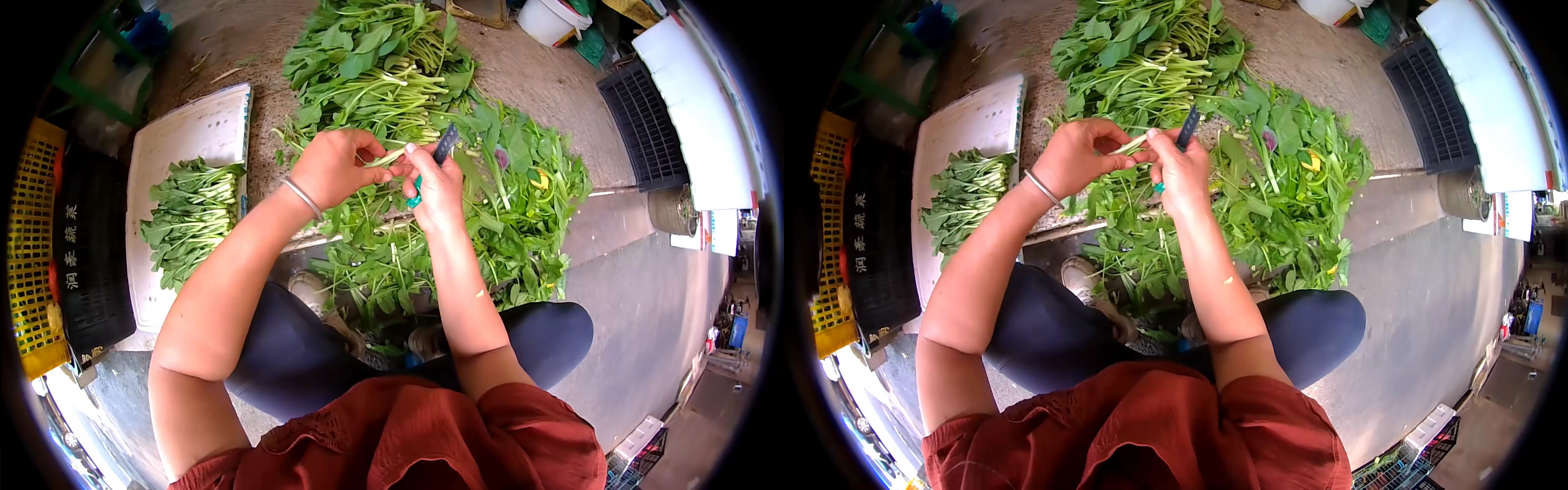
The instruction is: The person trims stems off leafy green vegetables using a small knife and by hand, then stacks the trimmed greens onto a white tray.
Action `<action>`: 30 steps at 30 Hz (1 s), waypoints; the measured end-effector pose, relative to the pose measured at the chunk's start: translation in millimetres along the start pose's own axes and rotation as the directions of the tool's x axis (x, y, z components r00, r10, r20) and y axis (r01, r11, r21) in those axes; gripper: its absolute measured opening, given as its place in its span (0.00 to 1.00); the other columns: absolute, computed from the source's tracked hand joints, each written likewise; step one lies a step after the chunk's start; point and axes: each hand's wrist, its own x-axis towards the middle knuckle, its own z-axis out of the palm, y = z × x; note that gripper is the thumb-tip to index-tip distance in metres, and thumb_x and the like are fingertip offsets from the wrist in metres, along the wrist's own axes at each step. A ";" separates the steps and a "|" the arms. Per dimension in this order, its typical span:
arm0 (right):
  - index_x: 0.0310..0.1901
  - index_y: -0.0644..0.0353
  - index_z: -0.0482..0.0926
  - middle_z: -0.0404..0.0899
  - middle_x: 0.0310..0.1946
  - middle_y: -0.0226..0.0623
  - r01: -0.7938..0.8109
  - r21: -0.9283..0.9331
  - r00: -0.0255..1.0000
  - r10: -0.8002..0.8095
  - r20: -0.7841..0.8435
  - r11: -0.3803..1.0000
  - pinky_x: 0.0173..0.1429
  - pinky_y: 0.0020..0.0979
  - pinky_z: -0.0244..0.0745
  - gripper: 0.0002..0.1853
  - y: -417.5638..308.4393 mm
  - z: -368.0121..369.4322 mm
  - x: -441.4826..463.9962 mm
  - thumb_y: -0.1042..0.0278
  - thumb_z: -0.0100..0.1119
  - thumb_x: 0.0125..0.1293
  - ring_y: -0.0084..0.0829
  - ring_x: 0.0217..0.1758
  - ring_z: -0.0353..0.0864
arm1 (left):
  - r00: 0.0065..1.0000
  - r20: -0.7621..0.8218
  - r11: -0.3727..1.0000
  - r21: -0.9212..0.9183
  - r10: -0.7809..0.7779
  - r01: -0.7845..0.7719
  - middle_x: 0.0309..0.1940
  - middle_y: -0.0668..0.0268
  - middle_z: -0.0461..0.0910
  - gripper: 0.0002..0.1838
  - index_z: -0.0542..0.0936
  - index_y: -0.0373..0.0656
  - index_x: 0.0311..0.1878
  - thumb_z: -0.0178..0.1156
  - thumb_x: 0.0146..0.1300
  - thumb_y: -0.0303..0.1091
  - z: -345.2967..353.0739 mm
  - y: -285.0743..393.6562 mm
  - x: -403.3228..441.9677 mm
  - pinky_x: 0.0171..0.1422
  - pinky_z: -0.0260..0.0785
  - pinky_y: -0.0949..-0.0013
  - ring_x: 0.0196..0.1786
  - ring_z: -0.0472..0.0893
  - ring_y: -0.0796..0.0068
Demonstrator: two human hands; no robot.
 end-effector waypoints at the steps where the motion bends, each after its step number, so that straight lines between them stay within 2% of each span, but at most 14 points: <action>1: 0.34 0.63 0.72 0.77 0.26 0.34 0.013 -0.013 0.999 -0.012 0.045 1.000 0.16 0.16 0.58 0.09 -1.3 2.3 -2.8 0.67 0.58 0.58 0.20 0.21 0.76 | 0.999 -0.004 0.999 -0.009 -0.039 0.039 0.23 0.68 0.79 0.12 0.78 0.36 0.32 0.68 0.47 0.32 0.8 5.2 -0.4 0.33 0.70 0.77 0.27 0.77 0.81; 4: 0.34 0.62 0.73 0.75 0.24 0.32 0.039 -0.262 0.999 -0.037 0.013 0.964 0.18 0.15 0.56 0.11 -6.8 -0.9 -6.9 0.62 0.57 0.61 0.16 0.19 0.70 | 0.989 0.041 0.972 -0.187 -0.140 0.145 0.19 0.70 0.77 0.10 0.78 0.36 0.31 0.67 0.49 0.31 -0.8 -2.1 0.5 0.27 0.66 0.79 0.22 0.73 0.84; 5: 0.42 0.63 0.74 0.73 0.24 0.29 0.087 -0.266 0.995 -0.070 0.074 0.960 0.21 0.15 0.54 0.17 -6.0 -5.0 -7.8 0.55 0.54 0.63 0.13 0.19 0.63 | 0.987 0.042 0.963 -0.219 -0.154 0.159 0.17 0.71 0.75 0.08 0.78 0.35 0.30 0.65 0.51 0.30 -2.0 -4.0 -0.6 0.23 0.61 0.80 0.20 0.69 0.87; 8: 0.51 0.62 0.72 0.71 0.23 0.27 0.017 -0.125 0.981 0.007 0.193 0.992 0.22 0.15 0.53 0.22 -9.6 -4.9 -14.1 0.53 0.52 0.63 0.13 0.21 0.60 | 0.973 0.079 0.940 -0.254 -0.215 0.228 0.16 0.72 0.74 0.08 0.78 0.36 0.29 0.65 0.52 0.30 -3.8 -7.5 -3.4 0.23 0.60 0.80 0.19 0.69 0.87; 9: 0.56 0.61 0.69 0.70 0.23 0.25 0.066 -0.195 0.975 -0.022 0.220 0.979 0.22 0.14 0.52 0.24 -7.2 -2.7 -15.9 0.53 0.51 0.64 0.12 0.21 0.60 | 0.972 0.087 0.936 -0.265 -0.218 0.233 0.15 0.72 0.73 0.08 0.78 0.36 0.29 0.65 0.52 0.30 -3.7 -6.5 -4.8 0.22 0.60 0.80 0.19 0.69 0.88; 14: 0.56 0.60 0.69 0.65 0.19 0.22 0.007 -0.212 0.956 0.056 0.288 0.977 0.21 0.14 0.50 0.23 3.7 -0.7 -14.5 0.54 0.50 0.65 0.12 0.19 0.58 | 0.977 0.078 0.937 -0.280 -0.196 0.211 0.16 0.72 0.74 0.08 0.78 0.36 0.30 0.64 0.53 0.31 -8.2 -9.0 -8.5 0.22 0.60 0.80 0.19 0.69 0.87; 16: 0.55 0.59 0.70 0.61 0.17 0.21 -0.237 -0.191 0.918 0.284 0.277 0.952 0.19 0.15 0.49 0.22 13.5 -14.7 -8.2 0.54 0.50 0.65 0.13 0.16 0.56 | 0.977 0.074 0.927 -0.309 -0.201 0.215 0.16 0.72 0.74 0.08 0.78 0.36 0.30 0.64 0.53 0.31 -15.9 -13.5 -8.2 0.23 0.60 0.80 0.19 0.69 0.87; 18: 0.54 0.60 0.69 0.61 0.15 0.21 -0.303 -0.271 0.886 0.375 0.273 0.914 0.16 0.15 0.49 0.25 19.0 -24.4 1.8 0.49 0.50 0.63 0.13 0.14 0.56 | 0.976 0.050 0.906 -0.365 -0.210 0.213 0.17 0.72 0.75 0.08 0.79 0.36 0.30 0.64 0.53 0.31 -24.8 -17.8 -6.9 0.23 0.61 0.80 0.20 0.70 0.88; 20: 0.44 0.61 0.72 0.66 0.17 0.23 -0.376 -0.678 0.842 0.538 0.034 0.631 0.15 0.15 0.52 0.25 15.5 -25.2 11.7 0.43 0.49 0.61 0.13 0.14 0.59 | 0.984 -0.018 0.947 -0.274 -0.180 0.168 0.18 0.70 0.76 0.09 0.77 0.35 0.29 0.62 0.55 0.32 -30.6 -27.0 -4.6 0.24 0.62 0.79 0.21 0.71 0.86; 21: 0.46 0.62 0.71 0.68 0.18 0.23 -0.197 -0.637 0.900 0.395 0.184 0.745 0.14 0.15 0.53 0.29 18.5 -30.3 29.7 0.41 0.53 0.58 0.12 0.14 0.60 | 0.980 -0.071 0.974 -0.146 -0.184 0.173 0.19 0.67 0.77 0.10 0.77 0.37 0.30 0.61 0.55 0.35 -31.9 -31.9 -3.3 0.27 0.65 0.74 0.22 0.74 0.78; 22: 0.45 0.63 0.72 0.69 0.18 0.24 -0.163 -0.668 0.968 0.249 0.034 0.726 0.14 0.15 0.54 0.25 16.5 -21.9 46.3 0.46 0.56 0.58 0.13 0.14 0.61 | 0.976 -0.118 0.983 -0.013 -0.182 0.182 0.20 0.64 0.79 0.11 0.76 0.38 0.31 0.60 0.55 0.38 -32.6 -36.0 -2.8 0.31 0.69 0.68 0.23 0.77 0.71; 23: 0.43 0.61 0.73 0.70 0.18 0.25 -0.132 -0.596 0.990 0.129 -0.049 0.792 0.14 0.15 0.54 0.20 11.7 -12.5 66.2 0.54 0.60 0.57 0.13 0.14 0.62 | 0.974 -0.080 0.974 -0.095 -0.213 0.205 0.20 0.63 0.80 0.11 0.74 0.39 0.32 0.56 0.56 0.38 -31.6 -40.2 -1.4 0.34 0.69 0.65 0.26 0.78 0.65; 26: 0.43 0.60 0.74 0.78 0.26 0.33 0.039 -0.461 0.972 -0.140 -0.188 0.886 0.17 0.17 0.57 0.15 13.5 11.4 128.3 0.62 0.61 0.57 0.16 0.17 0.70 | 0.960 -0.080 0.962 -0.079 -0.269 0.263 0.20 0.65 0.80 0.10 0.73 0.40 0.32 0.55 0.57 0.37 -31.9 -39.3 2.1 0.35 0.69 0.66 0.26 0.79 0.67; 30: 0.39 0.61 0.76 0.79 0.26 0.32 0.041 -0.484 0.974 -0.143 -0.174 0.874 0.18 0.17 0.57 0.11 25.3 10.7 160.7 0.65 0.61 0.57 0.16 0.20 0.71 | 0.960 -0.129 0.968 -0.006 -0.250 0.251 0.20 0.58 0.78 0.12 0.74 0.39 0.35 0.57 0.55 0.39 -34.5 -46.4 5.7 0.36 0.69 0.65 0.28 0.79 0.63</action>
